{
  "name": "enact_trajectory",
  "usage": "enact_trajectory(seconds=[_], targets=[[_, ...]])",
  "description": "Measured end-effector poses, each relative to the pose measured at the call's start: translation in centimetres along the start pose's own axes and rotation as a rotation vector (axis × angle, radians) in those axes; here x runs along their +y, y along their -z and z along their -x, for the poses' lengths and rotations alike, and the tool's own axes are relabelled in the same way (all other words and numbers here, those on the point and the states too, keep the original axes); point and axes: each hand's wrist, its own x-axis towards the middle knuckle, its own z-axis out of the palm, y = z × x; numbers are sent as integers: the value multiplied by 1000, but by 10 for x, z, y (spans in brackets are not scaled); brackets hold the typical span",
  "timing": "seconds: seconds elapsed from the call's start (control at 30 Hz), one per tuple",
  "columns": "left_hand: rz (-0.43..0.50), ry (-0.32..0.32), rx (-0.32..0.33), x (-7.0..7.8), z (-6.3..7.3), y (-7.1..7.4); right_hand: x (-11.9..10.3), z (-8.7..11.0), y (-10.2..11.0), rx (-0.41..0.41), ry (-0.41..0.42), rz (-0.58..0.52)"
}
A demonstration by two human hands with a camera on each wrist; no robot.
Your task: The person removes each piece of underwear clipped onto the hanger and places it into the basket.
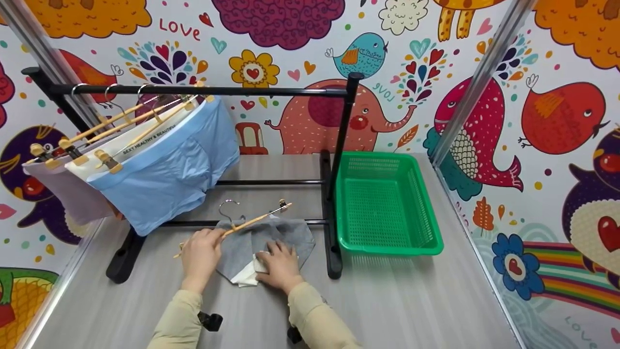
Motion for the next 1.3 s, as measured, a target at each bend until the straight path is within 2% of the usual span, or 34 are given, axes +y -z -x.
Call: enact_trajectory(seconds=[0.23,0.4,0.57,0.7,0.93,1.17,1.3], targets=[[-3,10,-21,1,3,-3,2,2,2,52,-49,62],[-6,0,-2,1,3,-2,2,2,4,81,-64,122],[-10,-10,-1,1,3,-3,4,4,2,171,-59,101],[-12,10,-23,2,4,-2,5,4,2,225,-65,71],[-2,18,-10,1,5,-3,8,3,5,206,-148,-70],[3,27,-7,0,6,-3,17,0,16,230,-206,-323],[10,36,-12,-1,7,-1,20,-1,24,248,-284,-472]])
